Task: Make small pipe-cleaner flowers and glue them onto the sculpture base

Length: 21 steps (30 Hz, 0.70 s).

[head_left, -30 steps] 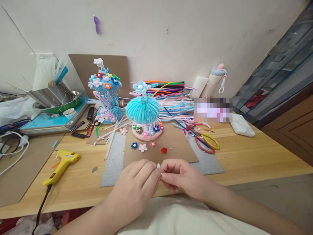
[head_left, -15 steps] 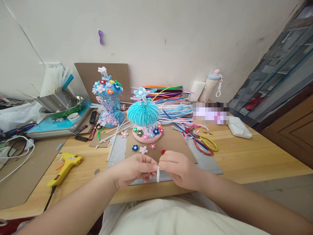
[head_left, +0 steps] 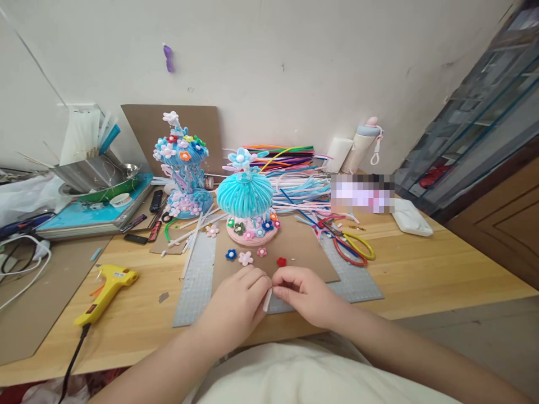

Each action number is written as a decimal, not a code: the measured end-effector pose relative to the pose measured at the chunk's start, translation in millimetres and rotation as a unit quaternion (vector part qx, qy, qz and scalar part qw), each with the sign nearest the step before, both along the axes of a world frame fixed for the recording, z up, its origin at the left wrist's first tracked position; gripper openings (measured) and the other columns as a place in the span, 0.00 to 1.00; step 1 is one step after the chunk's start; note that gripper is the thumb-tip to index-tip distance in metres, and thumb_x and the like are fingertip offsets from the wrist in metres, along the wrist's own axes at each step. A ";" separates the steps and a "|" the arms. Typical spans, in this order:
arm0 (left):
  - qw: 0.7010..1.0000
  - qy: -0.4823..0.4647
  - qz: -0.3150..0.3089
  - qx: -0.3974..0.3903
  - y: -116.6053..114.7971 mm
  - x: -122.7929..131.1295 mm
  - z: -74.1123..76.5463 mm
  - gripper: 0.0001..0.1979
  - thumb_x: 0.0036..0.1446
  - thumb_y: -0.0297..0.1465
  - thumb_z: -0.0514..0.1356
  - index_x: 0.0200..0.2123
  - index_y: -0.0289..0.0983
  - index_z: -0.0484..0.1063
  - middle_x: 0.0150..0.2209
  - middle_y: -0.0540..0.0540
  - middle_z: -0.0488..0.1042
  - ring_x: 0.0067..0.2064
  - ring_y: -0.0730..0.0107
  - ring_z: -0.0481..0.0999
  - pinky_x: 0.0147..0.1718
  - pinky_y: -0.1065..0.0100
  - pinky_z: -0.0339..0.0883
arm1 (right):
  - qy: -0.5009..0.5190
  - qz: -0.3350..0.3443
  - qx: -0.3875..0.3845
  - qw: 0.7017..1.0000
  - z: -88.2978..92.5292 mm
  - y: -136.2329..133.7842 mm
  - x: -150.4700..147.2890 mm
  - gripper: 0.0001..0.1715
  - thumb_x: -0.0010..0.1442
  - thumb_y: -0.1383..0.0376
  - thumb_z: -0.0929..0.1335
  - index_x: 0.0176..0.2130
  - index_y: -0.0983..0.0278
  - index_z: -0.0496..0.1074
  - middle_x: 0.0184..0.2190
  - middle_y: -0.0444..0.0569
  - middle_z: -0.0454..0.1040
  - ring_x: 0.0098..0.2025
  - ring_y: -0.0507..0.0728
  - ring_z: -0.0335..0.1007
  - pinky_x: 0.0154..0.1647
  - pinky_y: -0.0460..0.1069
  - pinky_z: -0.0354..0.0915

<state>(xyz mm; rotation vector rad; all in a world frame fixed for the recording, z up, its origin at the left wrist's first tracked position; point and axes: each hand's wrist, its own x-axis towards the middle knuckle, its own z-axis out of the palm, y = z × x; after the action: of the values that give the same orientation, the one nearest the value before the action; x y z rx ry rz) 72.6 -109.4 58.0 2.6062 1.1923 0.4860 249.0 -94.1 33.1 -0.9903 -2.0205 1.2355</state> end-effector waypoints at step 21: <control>0.998 -0.067 -0.001 -0.002 -3.9 -5.1 3.3 0.06 0.56 0.26 0.49 0.33 0.37 0.66 0.35 0.46 0.69 0.39 0.66 0.65 0.39 0.62 0.58 | 0.097 0.012 -0.152 0.983 1.9 -1.1 -2.6 0.12 0.57 0.60 0.64 0.27 0.66 0.64 0.21 0.40 0.59 0.24 0.48 0.54 0.24 0.43 0.52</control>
<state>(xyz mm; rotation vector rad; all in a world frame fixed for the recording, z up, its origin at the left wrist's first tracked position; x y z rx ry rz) 67.4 -113.4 61.4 2.5257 1.1454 0.6469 246.4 -95.2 35.0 -0.9416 -1.7316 1.6228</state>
